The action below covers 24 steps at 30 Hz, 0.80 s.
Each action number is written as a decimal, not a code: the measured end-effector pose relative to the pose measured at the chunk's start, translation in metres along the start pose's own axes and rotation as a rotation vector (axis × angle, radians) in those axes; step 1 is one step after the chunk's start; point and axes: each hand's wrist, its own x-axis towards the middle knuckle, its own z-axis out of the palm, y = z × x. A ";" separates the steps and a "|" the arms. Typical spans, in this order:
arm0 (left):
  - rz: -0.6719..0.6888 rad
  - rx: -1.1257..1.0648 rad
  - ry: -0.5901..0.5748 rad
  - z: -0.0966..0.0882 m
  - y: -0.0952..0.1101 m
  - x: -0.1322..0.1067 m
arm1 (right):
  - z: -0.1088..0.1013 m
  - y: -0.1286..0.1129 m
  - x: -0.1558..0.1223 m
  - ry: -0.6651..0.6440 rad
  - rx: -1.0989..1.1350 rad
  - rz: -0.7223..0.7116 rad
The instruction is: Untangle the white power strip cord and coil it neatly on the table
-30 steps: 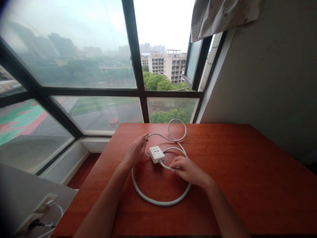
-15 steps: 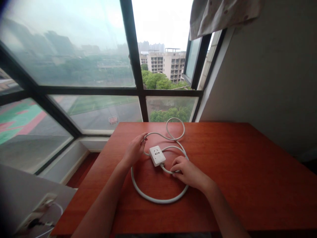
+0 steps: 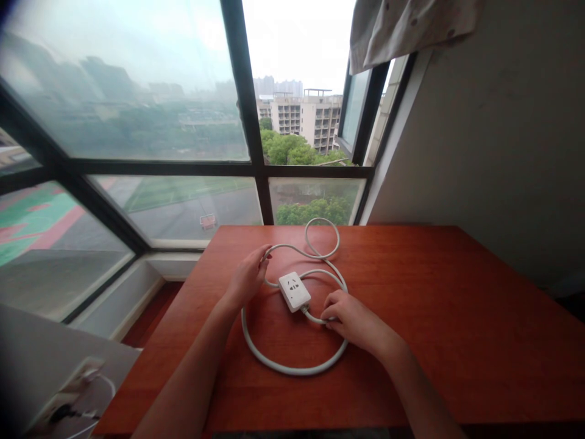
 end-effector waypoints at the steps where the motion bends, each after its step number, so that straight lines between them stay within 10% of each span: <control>1: 0.004 -0.012 0.008 0.000 0.000 0.000 | 0.000 0.000 -0.001 -0.006 -0.010 0.008; 24: -0.053 -0.414 0.175 -0.007 0.022 0.002 | 0.011 -0.019 0.000 0.083 -0.227 0.040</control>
